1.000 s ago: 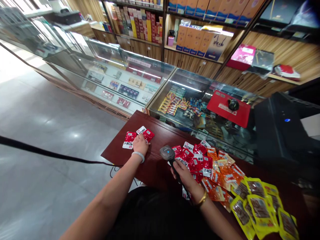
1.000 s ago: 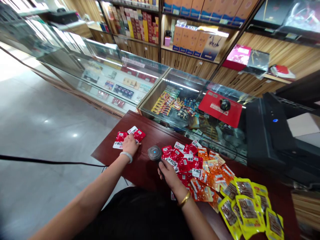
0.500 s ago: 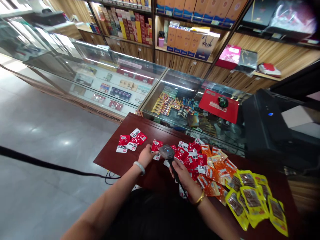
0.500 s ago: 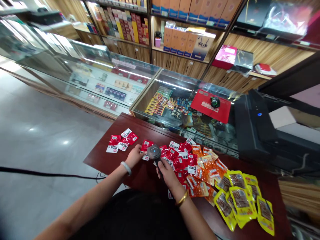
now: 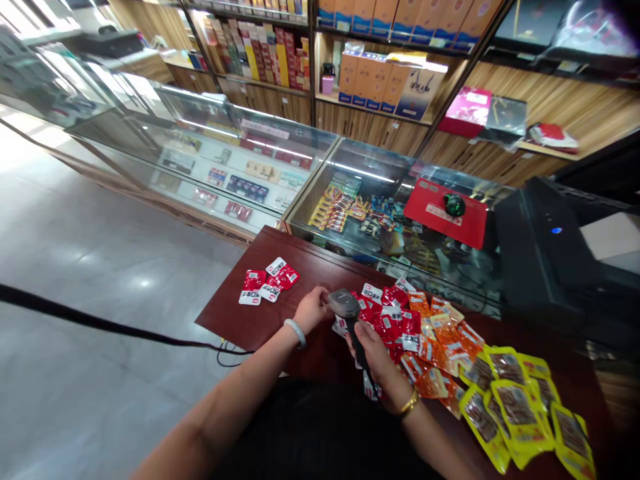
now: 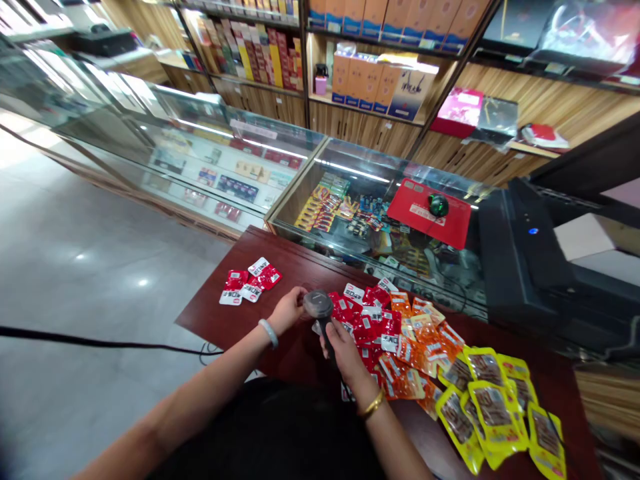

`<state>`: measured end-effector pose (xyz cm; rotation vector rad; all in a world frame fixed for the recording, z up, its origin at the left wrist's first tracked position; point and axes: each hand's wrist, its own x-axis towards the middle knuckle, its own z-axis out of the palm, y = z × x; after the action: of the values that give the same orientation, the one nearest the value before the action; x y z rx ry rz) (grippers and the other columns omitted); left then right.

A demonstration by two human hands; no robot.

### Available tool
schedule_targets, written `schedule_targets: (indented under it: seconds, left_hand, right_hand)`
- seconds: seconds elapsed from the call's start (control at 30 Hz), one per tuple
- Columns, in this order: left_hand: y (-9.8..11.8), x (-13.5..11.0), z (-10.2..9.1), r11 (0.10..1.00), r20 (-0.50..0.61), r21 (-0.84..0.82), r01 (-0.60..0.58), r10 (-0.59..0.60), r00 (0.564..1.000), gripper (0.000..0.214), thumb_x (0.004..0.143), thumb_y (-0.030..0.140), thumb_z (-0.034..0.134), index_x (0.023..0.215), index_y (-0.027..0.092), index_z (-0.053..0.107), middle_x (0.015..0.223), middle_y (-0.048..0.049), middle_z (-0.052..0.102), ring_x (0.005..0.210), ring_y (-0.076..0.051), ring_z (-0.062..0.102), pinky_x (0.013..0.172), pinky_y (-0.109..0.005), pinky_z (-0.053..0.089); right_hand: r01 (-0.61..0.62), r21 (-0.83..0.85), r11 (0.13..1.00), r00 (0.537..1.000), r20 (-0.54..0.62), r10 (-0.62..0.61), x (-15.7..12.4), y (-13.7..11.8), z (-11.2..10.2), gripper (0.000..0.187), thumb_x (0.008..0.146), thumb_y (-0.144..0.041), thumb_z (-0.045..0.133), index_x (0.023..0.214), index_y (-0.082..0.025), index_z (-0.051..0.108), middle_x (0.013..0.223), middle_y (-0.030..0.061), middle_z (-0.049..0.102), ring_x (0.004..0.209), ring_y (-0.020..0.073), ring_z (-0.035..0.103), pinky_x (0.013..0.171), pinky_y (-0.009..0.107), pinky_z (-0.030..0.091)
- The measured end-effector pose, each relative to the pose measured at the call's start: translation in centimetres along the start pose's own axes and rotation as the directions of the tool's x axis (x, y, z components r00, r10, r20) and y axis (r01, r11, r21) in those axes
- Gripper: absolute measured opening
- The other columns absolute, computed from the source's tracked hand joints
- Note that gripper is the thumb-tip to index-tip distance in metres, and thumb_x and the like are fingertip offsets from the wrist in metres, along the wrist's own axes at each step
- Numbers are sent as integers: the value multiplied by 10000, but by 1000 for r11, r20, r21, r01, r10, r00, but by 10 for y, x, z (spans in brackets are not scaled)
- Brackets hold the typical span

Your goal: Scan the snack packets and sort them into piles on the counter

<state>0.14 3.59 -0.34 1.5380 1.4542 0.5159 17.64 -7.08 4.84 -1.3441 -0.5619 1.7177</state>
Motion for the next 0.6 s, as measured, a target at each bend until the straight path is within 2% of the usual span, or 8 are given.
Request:
schedule_targets:
  seconds: [0.07,0.1,0.13,0.2,0.3,0.4,0.47,0.6]
  left_hand:
    - [-9,2,-23,965,-169,253,69,-26,985,319,738,345,667,990,173,577,985,-94,642,927,-221,587,873,-349,428]
    - [-15,3,-37,918,-269,370,142,-40,962,368,745,381,662,1025,161,570,1051,-130,625,1009,-261,566,923,-388,403]
    - [-20,5,-49,863,-362,446,237,-68,930,430,745,415,659,1065,147,559,1114,-164,599,1079,-301,535,959,-421,376]
    - [-28,9,-70,771,-457,502,391,-148,877,524,743,490,643,1109,129,542,1184,-205,556,1140,-356,490,977,-455,351]
    - [-34,20,-84,720,-501,475,506,-252,828,691,732,628,584,1199,126,496,1257,-228,506,1180,-395,449,974,-475,339]
    - [-33,34,-89,727,-548,418,545,-277,789,899,712,686,554,1371,118,328,1372,-245,402,1260,-415,372,994,-497,304]
    - [-32,43,-93,719,-544,423,551,-285,789,956,686,664,596,1398,113,278,1385,-247,380,1269,-415,362,993,-494,302]
    - [-29,57,-102,676,-478,525,517,-269,836,767,630,606,687,1196,136,468,1249,-209,512,1183,-382,453,946,-446,358]
  right_hand:
    - [0,-5,1000,1000,18,0,1,4,1,430,776,-617,637,860,-206,543,600,-47,541,447,85,436,411,199,302]
    - [0,-12,1000,999,33,0,1,6,1,435,775,-621,634,861,-205,546,594,-47,538,444,86,434,412,202,302]
    - [0,-21,1000,999,48,1,2,7,2,441,773,-628,631,862,-203,548,587,-48,533,439,88,431,414,206,304]
    - [-4,-42,999,997,76,7,2,9,3,455,770,-641,622,868,-202,553,576,-52,527,430,89,424,421,212,310]
    - [-8,-81,997,996,93,16,1,8,6,466,771,-653,609,874,-201,560,577,-52,533,426,91,422,432,220,317]
    - [4,-112,994,994,108,8,-1,5,8,477,770,-661,601,889,-200,569,557,-54,533,421,95,424,437,225,316]
    - [18,-119,993,993,117,-3,-2,5,8,480,775,-661,594,910,-200,573,538,-59,523,415,97,423,435,225,310]
    - [35,-117,992,994,110,-22,-4,7,4,451,806,-630,583,941,-200,581,554,-60,525,417,93,427,435,221,305]
